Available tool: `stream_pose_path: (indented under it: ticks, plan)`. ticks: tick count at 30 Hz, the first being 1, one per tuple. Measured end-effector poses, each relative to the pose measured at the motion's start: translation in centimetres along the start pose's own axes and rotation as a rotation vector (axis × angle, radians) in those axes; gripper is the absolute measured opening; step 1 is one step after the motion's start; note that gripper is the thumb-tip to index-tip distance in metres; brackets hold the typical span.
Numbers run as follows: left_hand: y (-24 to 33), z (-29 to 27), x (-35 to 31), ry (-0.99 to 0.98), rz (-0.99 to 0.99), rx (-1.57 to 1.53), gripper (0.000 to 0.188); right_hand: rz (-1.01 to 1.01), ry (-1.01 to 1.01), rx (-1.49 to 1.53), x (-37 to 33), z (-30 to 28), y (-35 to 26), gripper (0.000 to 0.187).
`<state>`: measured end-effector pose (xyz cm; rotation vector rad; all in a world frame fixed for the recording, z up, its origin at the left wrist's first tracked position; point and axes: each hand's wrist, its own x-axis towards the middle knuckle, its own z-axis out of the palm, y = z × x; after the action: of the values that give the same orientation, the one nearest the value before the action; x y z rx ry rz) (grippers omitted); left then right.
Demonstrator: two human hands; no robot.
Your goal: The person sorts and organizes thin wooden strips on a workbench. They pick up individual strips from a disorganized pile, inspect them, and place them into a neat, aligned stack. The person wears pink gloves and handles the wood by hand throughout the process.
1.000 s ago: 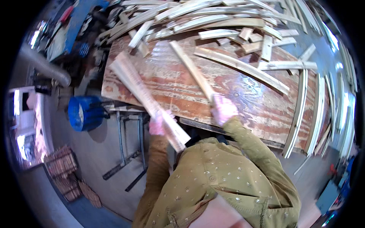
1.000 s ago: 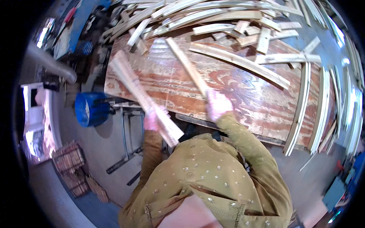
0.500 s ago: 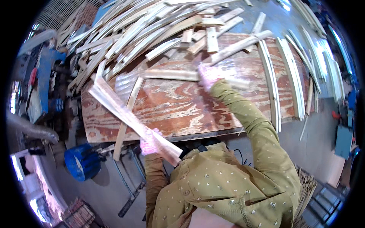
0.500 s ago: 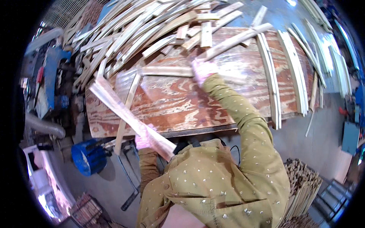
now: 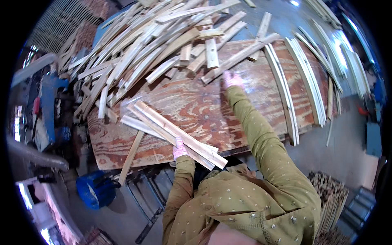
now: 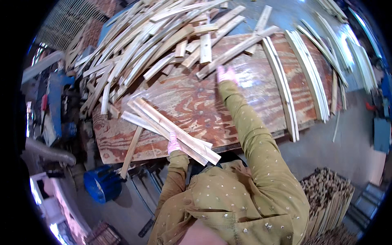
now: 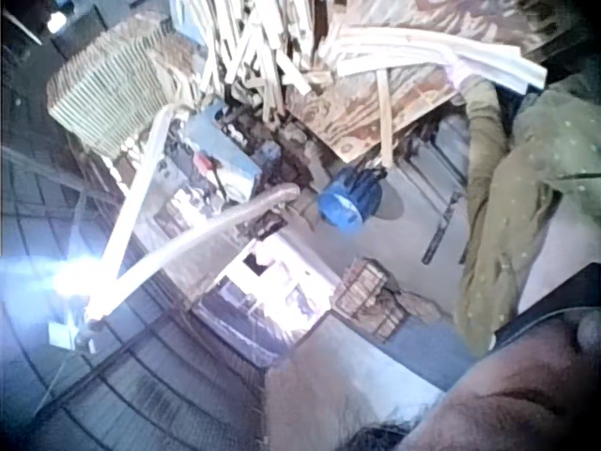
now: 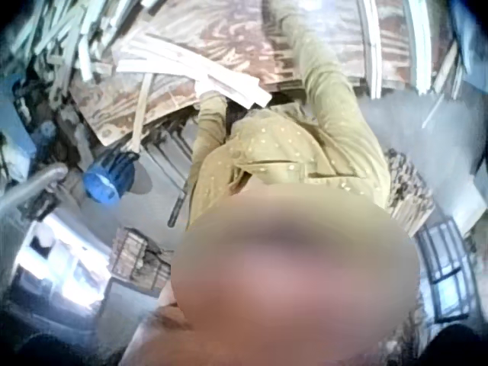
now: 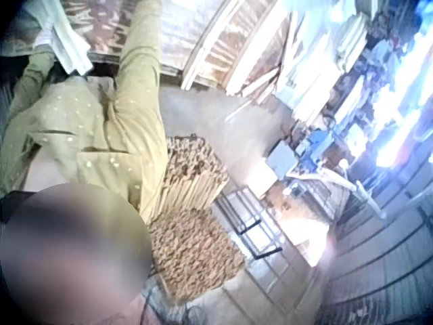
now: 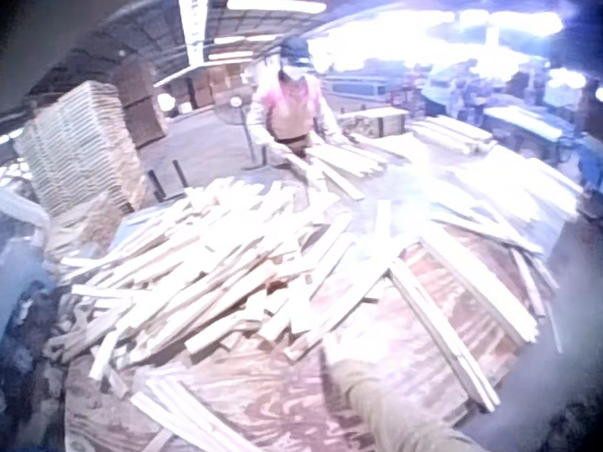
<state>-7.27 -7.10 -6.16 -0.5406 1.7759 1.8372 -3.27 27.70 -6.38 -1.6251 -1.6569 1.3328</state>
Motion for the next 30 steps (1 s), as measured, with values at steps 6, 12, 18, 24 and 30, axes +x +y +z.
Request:
stream_pose_path:
  ticks: [6,12,18,24,30]
  plan:
    - [3.2,-1.0,-2.1,0.054,0.257,0.345,0.052,0.155,0.149,-0.004,5.3,-0.1,-4.3,0.062]
    - [6.6,-6.9,-0.8,0.076,0.493,0.497,0.049,-0.557,-0.017,0.384,-9.8,-4.4,-3.8,0.046]
    - [9.7,-8.6,-3.9,0.133,0.353,1.266,0.067,-0.538,-0.565,-0.027,-24.9,-3.1,-0.4,0.044]
    - [5.2,-6.4,-5.0,-0.129,0.487,1.119,0.090,-0.359,-0.857,-0.408,-28.5,4.6,0.8,0.058]
    - [4.9,-4.8,-6.5,-0.032,0.436,1.418,0.099,-0.533,-0.008,-0.526,-12.8,-3.1,-0.7,0.049]
